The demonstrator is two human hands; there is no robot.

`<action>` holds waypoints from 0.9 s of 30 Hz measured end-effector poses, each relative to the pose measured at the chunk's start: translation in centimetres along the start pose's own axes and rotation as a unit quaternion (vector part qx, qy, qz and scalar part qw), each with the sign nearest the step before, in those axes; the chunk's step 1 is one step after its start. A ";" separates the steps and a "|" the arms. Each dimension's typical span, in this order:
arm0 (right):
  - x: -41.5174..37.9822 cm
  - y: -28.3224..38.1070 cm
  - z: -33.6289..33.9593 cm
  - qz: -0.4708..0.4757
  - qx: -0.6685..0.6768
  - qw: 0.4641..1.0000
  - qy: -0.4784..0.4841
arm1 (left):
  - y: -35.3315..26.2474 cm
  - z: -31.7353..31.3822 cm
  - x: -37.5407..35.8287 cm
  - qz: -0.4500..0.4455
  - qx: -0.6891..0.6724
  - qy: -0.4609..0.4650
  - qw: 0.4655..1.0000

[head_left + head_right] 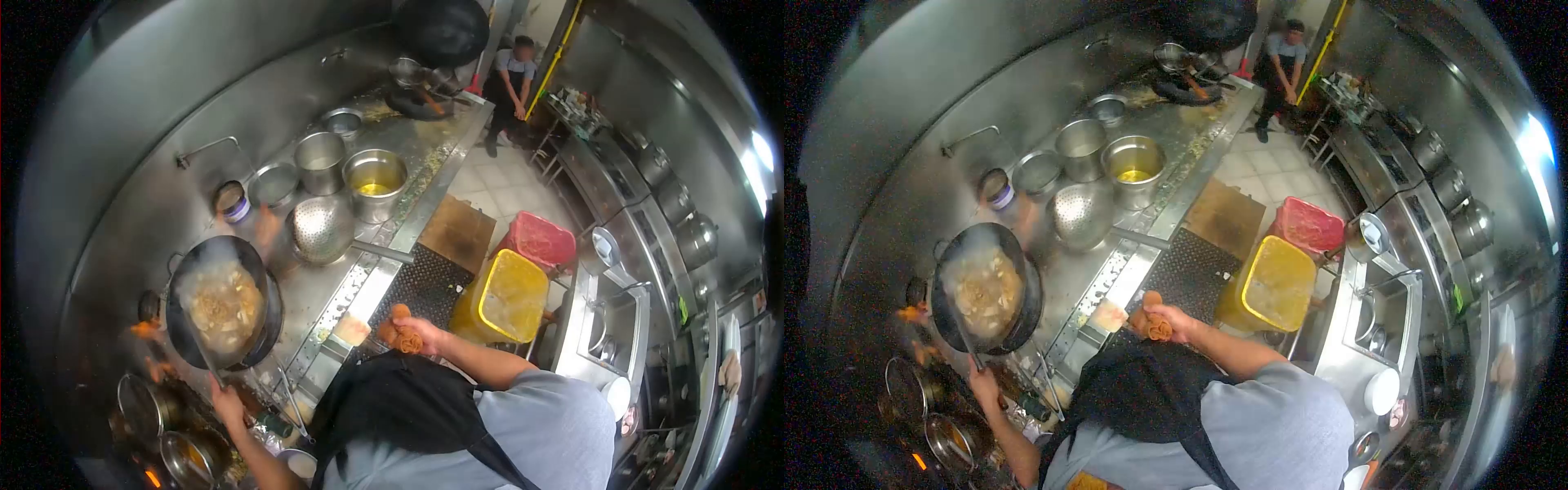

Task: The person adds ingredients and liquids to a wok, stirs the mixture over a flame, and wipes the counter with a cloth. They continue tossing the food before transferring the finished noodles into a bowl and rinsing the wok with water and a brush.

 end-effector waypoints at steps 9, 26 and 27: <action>-0.8 -0.9 2.1 -0.025 0.008 1.000 -0.010 | -1.3 -3.1 -7.0 0.072 -0.383 0.130 0.912; -1.5 2.3 0.9 -0.017 0.014 0.999 -0.033 | -3.8 -2.7 -6.9 0.225 -0.623 0.152 0.733; -1.7 2.1 0.8 -0.018 0.025 0.999 -0.041 | -3.9 -3.2 -7.8 0.210 -0.713 0.178 0.645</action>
Point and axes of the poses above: each hand's wrist, its own x-axis towards the middle knuckle, its own z-axis out of the back of the hand, y = z × x, the point moved 4 cm from there along x, towards the middle knuckle, and after that the axes turned 10 degrees about y, right-handed, at the moved point
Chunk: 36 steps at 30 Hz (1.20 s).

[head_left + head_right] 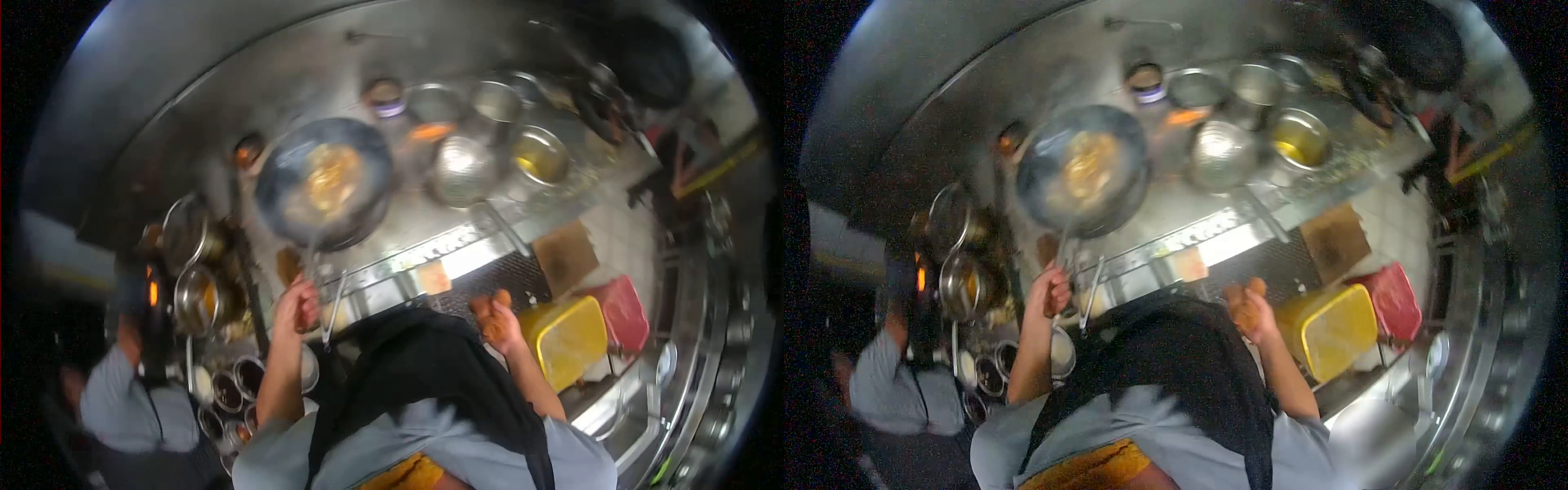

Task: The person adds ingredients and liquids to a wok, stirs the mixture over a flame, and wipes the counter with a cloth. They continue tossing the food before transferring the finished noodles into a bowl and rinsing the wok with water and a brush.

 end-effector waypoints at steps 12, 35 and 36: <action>2.5 -0.2 0.5 -0.029 -0.057 0.996 0.065 | -8.2 2.1 4.5 -0.129 0.660 -0.158 0.723; 2.6 -2.9 1.6 -0.043 -0.024 0.996 0.070 | -8.1 3.6 9.0 -0.365 0.764 -0.097 0.523; 3.1 -3.7 2.5 -0.076 0.011 0.992 0.096 | -8.0 -1.8 5.9 -0.159 0.767 -0.145 0.605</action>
Point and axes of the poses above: each hand's wrist, its own x-axis towards the middle knuckle, its own z-axis out of the back of the hand, y = z × x, the point moved 4 cm from there along x, towards the middle knuckle, and after that the axes turned 10 degrees about y, right-handed, at the moved point
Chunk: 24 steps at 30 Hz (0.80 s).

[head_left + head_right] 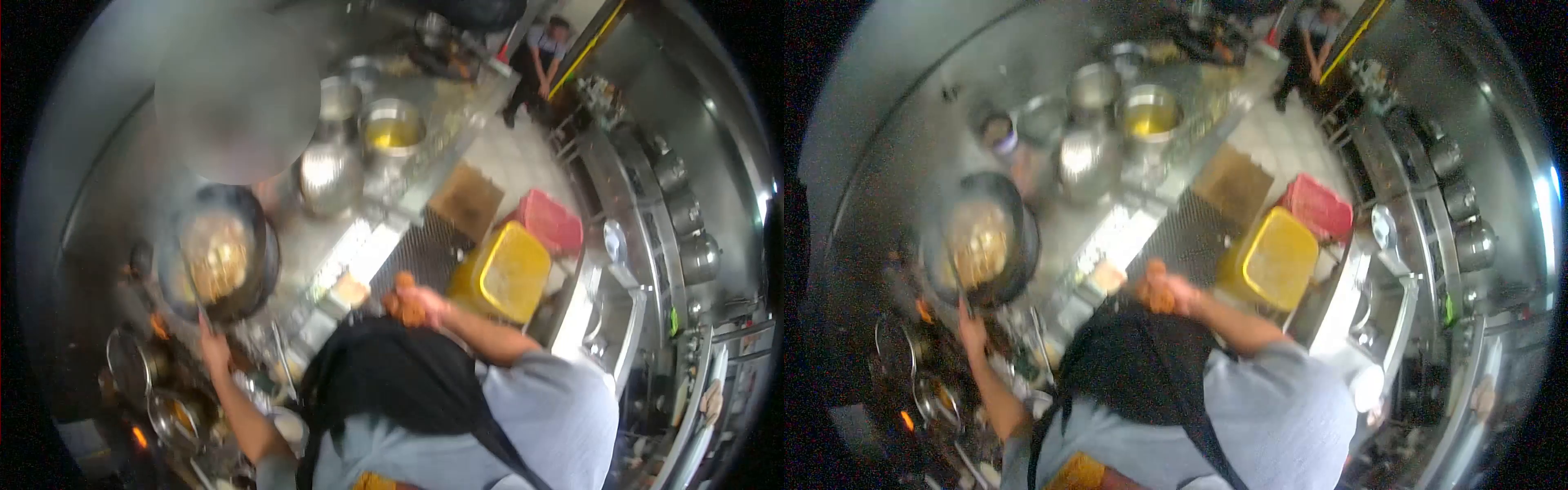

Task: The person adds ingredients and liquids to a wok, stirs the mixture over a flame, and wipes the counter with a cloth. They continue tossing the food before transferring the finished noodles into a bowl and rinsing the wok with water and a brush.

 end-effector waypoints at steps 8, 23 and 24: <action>-1.5 1.5 -3.1 0.044 -0.073 0.987 -0.138 | 4.7 1.1 -4.5 -0.077 0.035 0.048 0.995; 1.1 7.1 -2.8 -0.032 -0.135 0.990 -0.035 | 0.6 -2.9 -14.8 0.022 -0.111 -0.017 0.993; 0.9 8.0 -3.1 -0.033 -0.148 0.988 -0.029 | -1.2 -3.9 -14.1 0.088 -0.181 -0.045 0.978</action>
Point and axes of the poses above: each hand's wrist, its own x-axis towards the middle knuckle, its own z-axis out of the back of the hand, y = z × x, the point moved 4 cm from there along x, towards the middle knuckle, and after that the axes turned 10 degrees about y, right-handed, at the moved point
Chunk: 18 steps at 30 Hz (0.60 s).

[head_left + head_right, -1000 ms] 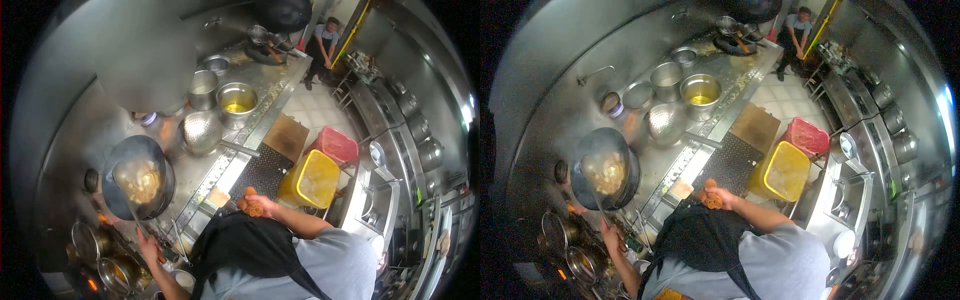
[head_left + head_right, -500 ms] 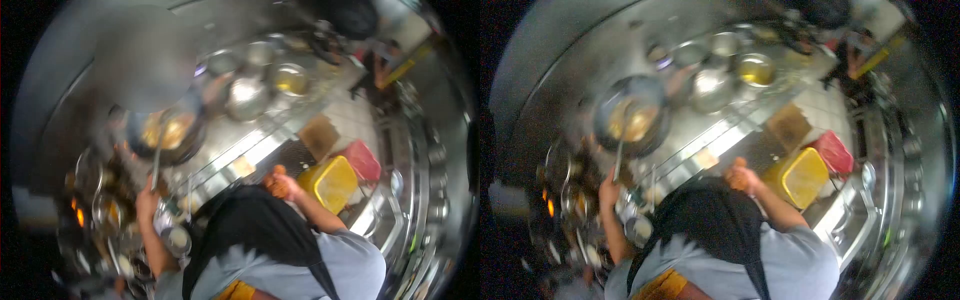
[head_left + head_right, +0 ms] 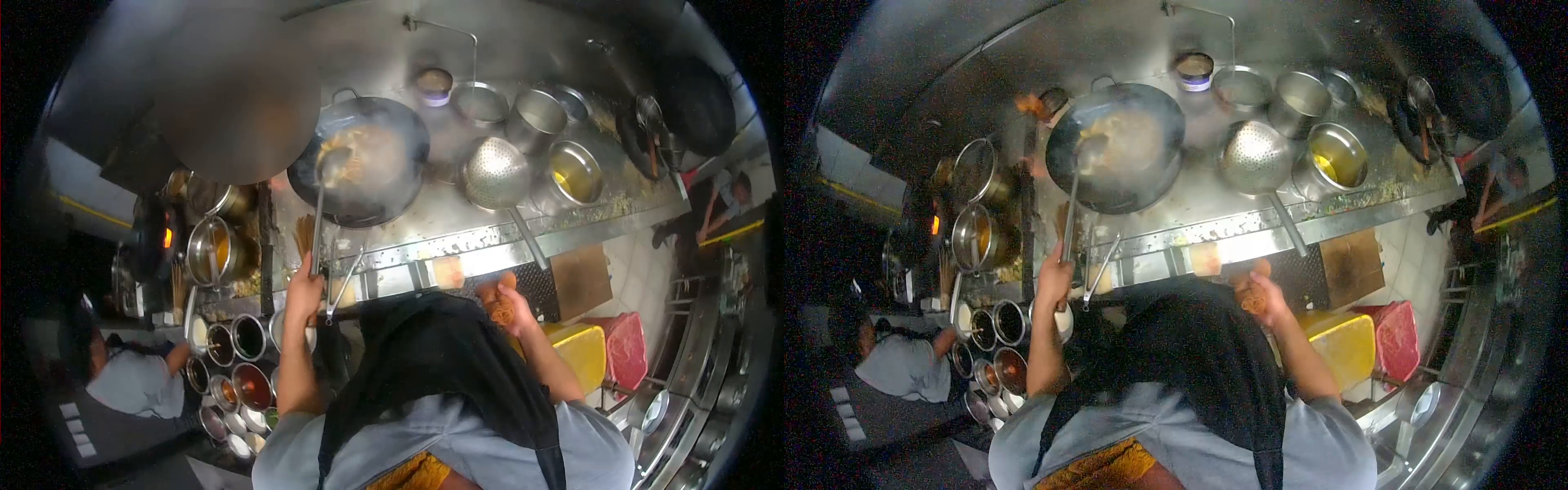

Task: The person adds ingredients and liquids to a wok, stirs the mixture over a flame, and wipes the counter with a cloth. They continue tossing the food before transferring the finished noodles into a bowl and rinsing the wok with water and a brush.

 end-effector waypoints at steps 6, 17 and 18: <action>-1.7 2.3 5.1 -0.024 -0.001 1.000 0.013 | -1.2 -5.7 5.1 0.002 -0.006 -0.156 0.988; -4.7 3.5 9.1 -0.054 -0.008 0.999 0.003 | -2.8 -8.3 1.4 0.018 -0.175 -0.101 0.979; -4.5 3.3 9.4 -0.045 -0.011 0.999 0.007 | -3.3 -8.2 0.0 0.020 -0.176 -0.103 0.979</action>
Point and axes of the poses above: each hand's wrist, its own x-axis towards the middle knuckle, its own z-axis out of the back of the hand, y = z × x, the point moved 4 cm from there along x, towards the middle knuckle, and after that the axes turned 10 degrees about y, right-handed, at the moved point
